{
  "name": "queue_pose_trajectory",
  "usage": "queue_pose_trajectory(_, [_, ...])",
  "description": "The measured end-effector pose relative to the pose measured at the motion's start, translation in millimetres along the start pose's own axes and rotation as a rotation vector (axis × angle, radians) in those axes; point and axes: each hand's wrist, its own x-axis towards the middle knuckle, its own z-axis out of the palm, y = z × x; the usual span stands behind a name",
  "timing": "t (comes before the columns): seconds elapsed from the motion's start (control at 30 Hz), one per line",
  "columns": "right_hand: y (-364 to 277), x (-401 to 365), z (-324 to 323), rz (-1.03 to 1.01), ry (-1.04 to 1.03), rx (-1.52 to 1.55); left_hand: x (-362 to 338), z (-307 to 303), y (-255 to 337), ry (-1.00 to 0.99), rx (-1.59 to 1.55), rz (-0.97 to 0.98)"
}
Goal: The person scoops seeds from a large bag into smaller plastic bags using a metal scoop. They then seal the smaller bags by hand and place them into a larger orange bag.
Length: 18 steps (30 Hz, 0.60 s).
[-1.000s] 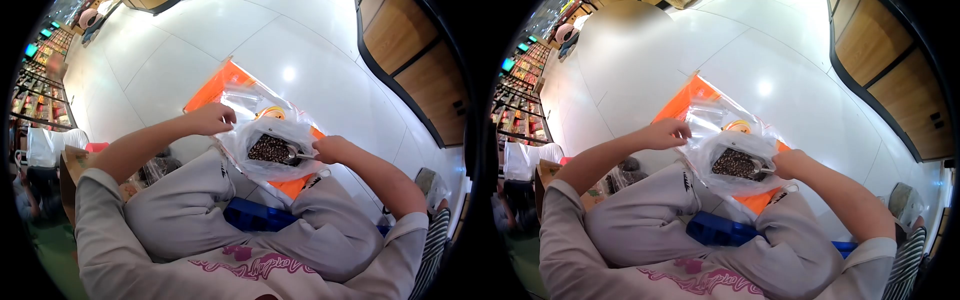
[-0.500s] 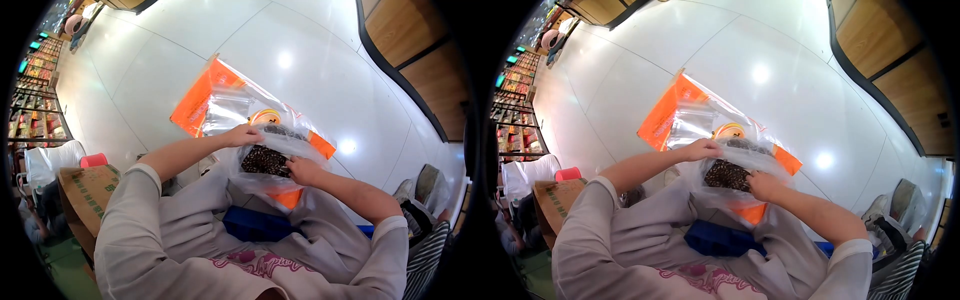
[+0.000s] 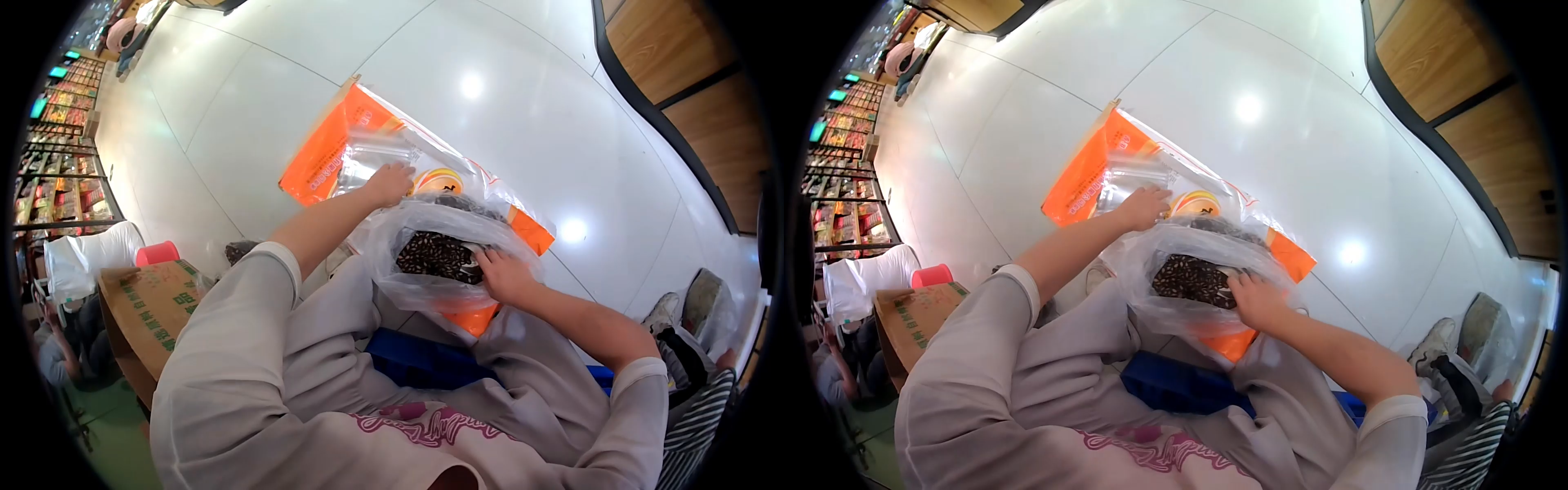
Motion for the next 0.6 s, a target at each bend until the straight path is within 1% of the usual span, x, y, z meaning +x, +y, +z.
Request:
queue_pose_trajectory(0.03, [2.9,-3.3,2.7,-0.035,0.051,-0.047,-1.8,5.5,1.7,-0.004,0.083,0.103])
queue_pose_trajectory(0.07, [3.3,-5.4,1.4,-0.034,0.052,-0.047,-1.2,13.1,3.0,-0.004,0.083,0.103])
queue_pose_trajectory(0.13, [5.2,-10.6,-1.7,-0.014,-0.027,-0.076,1.9,27.0,5.4,-0.16,0.102,-0.011])
queue_pose_trajectory(0.17, [7.3,-12.5,-0.4,-0.013,-0.025,-0.076,1.0,27.3,7.4,-0.159,0.104,-0.01])
queue_pose_trajectory(0.23, [13.5,-16.1,3.1,-0.005,-0.075,-0.052,-2.0,27.3,9.6,-0.232,0.055,-0.064])
queue_pose_trajectory(0.37, [21.4,-21.4,4.1,0.009,-0.094,-0.052,-6.8,33.1,9.9,-0.22,0.129,-0.036])
queue_pose_trajectory(0.43, [25.1,-24.3,6.8,0.014,-0.072,-0.045,-8.2,40.3,12.5,-0.144,0.175,-0.061])
queue_pose_trajectory(0.53, [24.7,-27.2,0.5,-0.01,-0.056,-0.031,-4.6,35.9,17.9,-0.123,0.115,-0.099])
queue_pose_trajectory(0.6, [20.4,-26.9,-7.0,-0.002,-0.074,-0.044,-5.7,17.8,23.8,-0.099,0.055,-0.12])
